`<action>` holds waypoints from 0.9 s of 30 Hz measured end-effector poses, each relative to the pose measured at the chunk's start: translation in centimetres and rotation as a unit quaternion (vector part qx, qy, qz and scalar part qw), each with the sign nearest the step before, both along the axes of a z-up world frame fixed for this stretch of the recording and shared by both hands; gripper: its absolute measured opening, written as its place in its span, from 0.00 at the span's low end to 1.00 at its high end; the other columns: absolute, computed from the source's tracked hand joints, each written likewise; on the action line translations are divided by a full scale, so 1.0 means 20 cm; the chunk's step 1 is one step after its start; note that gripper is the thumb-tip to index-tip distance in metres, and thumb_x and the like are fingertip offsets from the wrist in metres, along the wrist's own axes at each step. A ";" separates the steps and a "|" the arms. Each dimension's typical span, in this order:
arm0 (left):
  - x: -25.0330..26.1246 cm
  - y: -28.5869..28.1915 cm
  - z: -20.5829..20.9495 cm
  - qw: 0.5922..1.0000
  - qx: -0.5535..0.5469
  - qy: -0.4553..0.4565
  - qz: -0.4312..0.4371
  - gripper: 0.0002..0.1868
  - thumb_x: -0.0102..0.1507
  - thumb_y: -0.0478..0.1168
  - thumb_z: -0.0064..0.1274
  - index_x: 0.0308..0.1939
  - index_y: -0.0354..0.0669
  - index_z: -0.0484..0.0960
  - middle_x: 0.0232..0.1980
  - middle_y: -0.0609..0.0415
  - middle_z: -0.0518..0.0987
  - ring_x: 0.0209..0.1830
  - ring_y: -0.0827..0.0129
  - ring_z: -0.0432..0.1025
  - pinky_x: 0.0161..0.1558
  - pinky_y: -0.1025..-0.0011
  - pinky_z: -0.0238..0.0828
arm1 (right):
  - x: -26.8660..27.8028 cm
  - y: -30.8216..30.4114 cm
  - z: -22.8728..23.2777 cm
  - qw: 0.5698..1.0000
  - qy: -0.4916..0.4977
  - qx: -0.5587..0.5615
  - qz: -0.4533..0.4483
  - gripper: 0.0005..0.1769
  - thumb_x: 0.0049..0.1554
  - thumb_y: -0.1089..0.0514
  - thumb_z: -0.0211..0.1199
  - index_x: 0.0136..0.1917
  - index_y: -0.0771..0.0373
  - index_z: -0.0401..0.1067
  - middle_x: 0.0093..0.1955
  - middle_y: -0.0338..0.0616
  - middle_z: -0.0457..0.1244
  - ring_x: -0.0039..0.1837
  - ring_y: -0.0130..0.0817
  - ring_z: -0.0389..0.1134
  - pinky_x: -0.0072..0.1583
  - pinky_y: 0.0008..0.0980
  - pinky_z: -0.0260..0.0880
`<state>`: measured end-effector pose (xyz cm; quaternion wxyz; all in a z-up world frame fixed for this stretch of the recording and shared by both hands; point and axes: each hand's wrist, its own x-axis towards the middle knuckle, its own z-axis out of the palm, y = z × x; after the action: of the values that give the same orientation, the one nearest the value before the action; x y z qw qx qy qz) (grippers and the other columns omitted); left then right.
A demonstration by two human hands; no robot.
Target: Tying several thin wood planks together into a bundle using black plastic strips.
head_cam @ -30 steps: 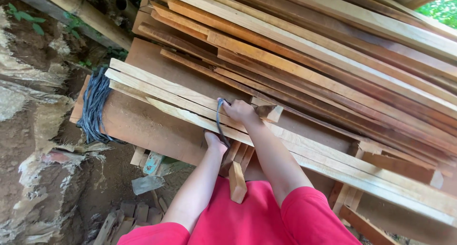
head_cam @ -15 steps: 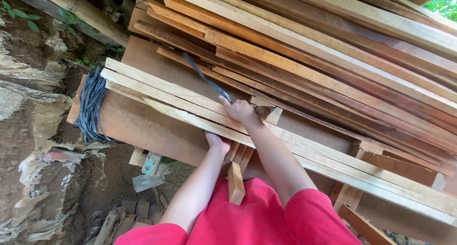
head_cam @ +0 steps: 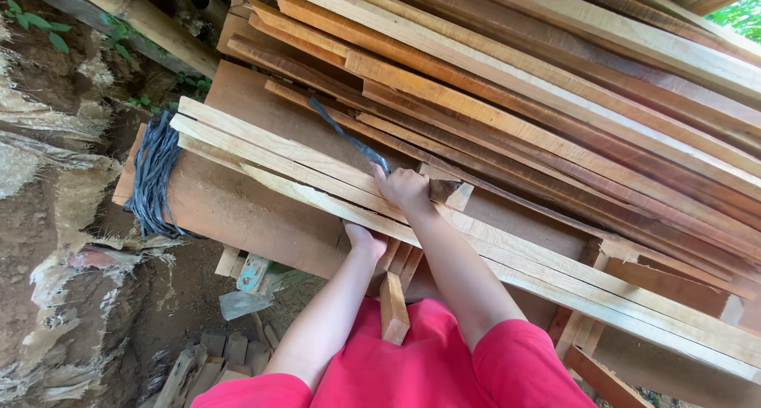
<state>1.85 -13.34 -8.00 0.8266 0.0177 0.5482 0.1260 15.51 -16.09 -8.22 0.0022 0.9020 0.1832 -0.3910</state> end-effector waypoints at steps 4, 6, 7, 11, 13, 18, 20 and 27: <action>0.00 -0.01 0.01 1.000 -0.007 0.002 -0.008 0.40 0.68 0.70 0.25 0.73 0.51 0.67 0.71 0.51 0.71 0.71 0.58 0.66 0.70 0.55 0.62 | -0.05 -0.03 0.05 0.990 -0.083 -0.003 0.112 0.54 0.69 0.23 0.23 0.58 0.65 0.80 0.54 0.59 0.72 0.55 0.51 0.75 0.61 0.52 0.68; 0.01 0.00 0.06 1.000 -0.009 0.011 -0.017 0.42 0.67 0.72 0.23 0.74 0.52 0.65 0.71 0.52 0.70 0.72 0.59 0.65 0.70 0.56 0.61 | -0.03 -0.03 -0.05 0.996 -0.088 0.010 0.026 0.58 0.63 0.17 0.26 0.55 0.67 0.80 0.49 0.57 0.72 0.50 0.46 0.73 0.66 0.55 0.60; 0.01 0.00 0.05 1.000 -0.008 0.011 -0.018 0.42 0.67 0.72 0.23 0.74 0.52 0.65 0.71 0.52 0.70 0.72 0.59 0.65 0.70 0.56 0.61 | -0.02 -0.04 -0.05 0.996 -0.088 0.011 0.026 0.58 0.63 0.17 0.26 0.55 0.67 0.80 0.49 0.57 0.72 0.50 0.46 0.73 0.66 0.55 0.60; 0.01 -0.01 0.04 1.000 0.005 -0.006 -0.026 0.43 0.66 0.73 0.24 0.74 0.52 0.66 0.71 0.52 0.70 0.72 0.58 0.65 0.71 0.56 0.62 | 0.01 -0.05 -0.10 0.994 -0.072 0.043 0.066 0.55 0.59 0.16 0.26 0.62 0.58 0.77 0.49 0.59 0.71 0.49 0.48 0.73 0.57 0.57 0.64; 0.01 0.00 0.03 1.000 0.001 0.010 -0.029 0.43 0.66 0.73 0.24 0.74 0.52 0.66 0.71 0.52 0.71 0.72 0.59 0.65 0.71 0.55 0.61 | 0.01 -0.07 -0.14 0.999 -0.023 0.023 0.034 0.62 0.61 0.12 0.26 0.58 0.66 0.79 0.51 0.56 0.72 0.53 0.45 0.72 0.59 0.51 0.62; 0.00 -0.01 -0.05 0.999 0.037 0.005 -0.027 0.43 0.66 0.73 0.23 0.74 0.54 0.66 0.72 0.54 0.71 0.72 0.61 0.65 0.71 0.56 0.61 | -0.06 -0.10 0.16 0.950 -0.174 0.094 0.242 0.27 0.64 0.25 0.36 0.73 0.18 0.61 0.41 0.52 0.69 0.41 0.43 0.72 0.42 0.46 0.72; -0.01 -0.01 -0.09 0.999 0.034 -0.006 -0.020 0.43 0.66 0.74 0.24 0.74 0.53 0.66 0.72 0.53 0.70 0.72 0.61 0.65 0.71 0.56 0.61 | -0.07 -0.13 0.08 0.930 -0.222 0.111 0.271 0.26 0.64 0.28 0.38 0.74 0.16 0.58 0.40 0.51 0.68 0.39 0.42 0.72 0.38 0.43 0.71; 0.04 -0.01 0.09 0.998 0.001 0.045 -0.037 0.42 0.68 0.73 0.19 0.74 0.54 0.64 0.70 0.50 0.70 0.72 0.60 0.65 0.70 0.55 0.63 | -0.06 -0.13 0.06 0.905 -0.262 0.130 0.309 0.26 0.65 0.34 0.43 0.76 0.16 0.51 0.37 0.51 0.66 0.36 0.41 0.70 0.29 0.37 0.68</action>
<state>2.71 -13.54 -6.12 0.8051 0.0447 0.5838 0.0951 14.35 -18.60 -6.96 0.0533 0.8622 0.4951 -0.0927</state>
